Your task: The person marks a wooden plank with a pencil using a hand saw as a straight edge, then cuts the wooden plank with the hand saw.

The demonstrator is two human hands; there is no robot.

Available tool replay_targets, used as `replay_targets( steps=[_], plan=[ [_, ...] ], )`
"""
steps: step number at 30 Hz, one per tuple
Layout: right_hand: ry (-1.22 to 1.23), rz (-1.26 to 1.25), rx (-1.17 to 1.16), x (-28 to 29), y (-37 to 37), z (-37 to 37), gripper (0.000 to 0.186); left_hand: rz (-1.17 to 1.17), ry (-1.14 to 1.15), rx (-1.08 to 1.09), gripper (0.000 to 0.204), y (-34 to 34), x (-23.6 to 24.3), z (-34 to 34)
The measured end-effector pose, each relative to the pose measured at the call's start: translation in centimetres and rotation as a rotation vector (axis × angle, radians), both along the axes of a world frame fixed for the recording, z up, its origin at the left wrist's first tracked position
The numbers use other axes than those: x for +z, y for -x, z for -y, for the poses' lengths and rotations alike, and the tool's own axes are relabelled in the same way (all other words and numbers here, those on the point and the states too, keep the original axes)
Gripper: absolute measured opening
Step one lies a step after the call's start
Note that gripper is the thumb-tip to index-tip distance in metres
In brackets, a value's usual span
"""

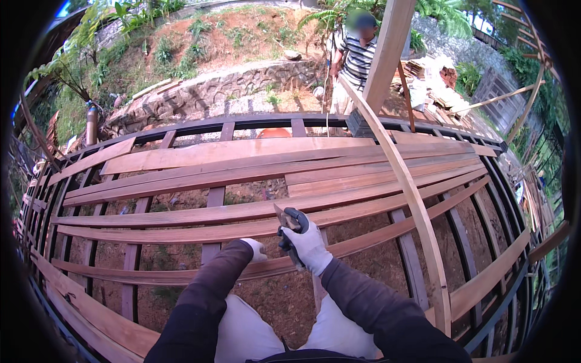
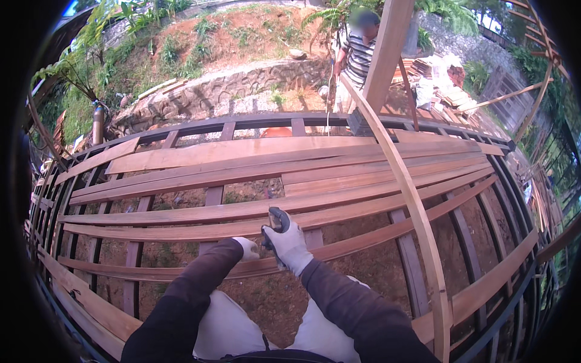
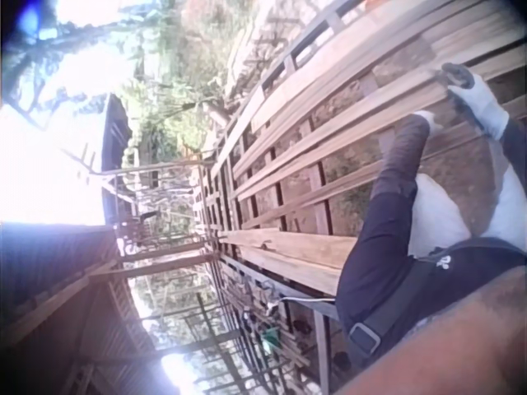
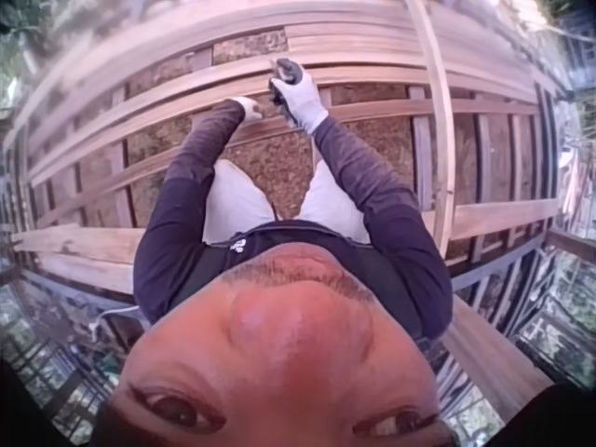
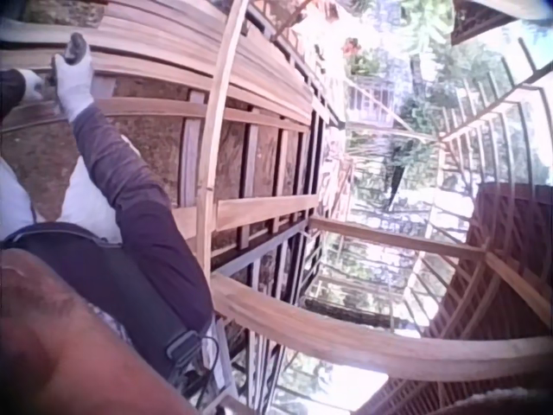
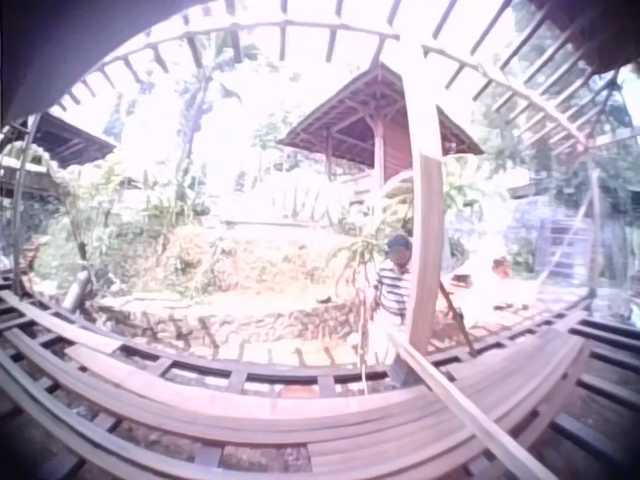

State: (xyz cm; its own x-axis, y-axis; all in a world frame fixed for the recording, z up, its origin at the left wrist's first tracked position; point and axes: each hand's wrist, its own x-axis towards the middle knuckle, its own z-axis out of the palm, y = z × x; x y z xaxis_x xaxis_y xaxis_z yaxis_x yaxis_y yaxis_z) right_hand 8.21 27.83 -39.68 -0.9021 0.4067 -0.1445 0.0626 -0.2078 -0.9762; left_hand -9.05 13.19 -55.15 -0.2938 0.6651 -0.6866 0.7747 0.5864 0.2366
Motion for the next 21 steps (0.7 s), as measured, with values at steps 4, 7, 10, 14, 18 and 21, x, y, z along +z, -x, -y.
replay_targets(
  steps=[4,7,10,14,18,21],
  plan=[
    [0.003,0.000,0.006,-0.5,0.2,-0.4,0.057,0.025,0.022,0.010,0.062,0.0,0.8,-0.2],
    [-0.009,-0.006,0.003,-0.5,0.5,-0.4,0.055,0.020,0.035,0.027,0.062,0.4,0.4,0.1],
    [-0.044,0.002,-0.007,-0.5,0.7,-0.5,0.054,-0.004,0.039,0.027,0.062,0.7,0.3,0.3],
    [-0.061,0.033,0.003,-0.1,0.5,-0.8,0.054,-0.004,0.049,0.026,0.062,-0.2,1.7,-0.5],
    [-0.106,0.027,0.031,-0.5,0.6,-0.3,0.055,-0.001,0.035,0.037,0.061,-0.2,1.3,-0.1],
    [-0.153,0.062,0.055,-0.2,0.4,0.0,0.054,0.020,0.036,0.051,0.060,-0.6,1.9,0.1]
  ],
)
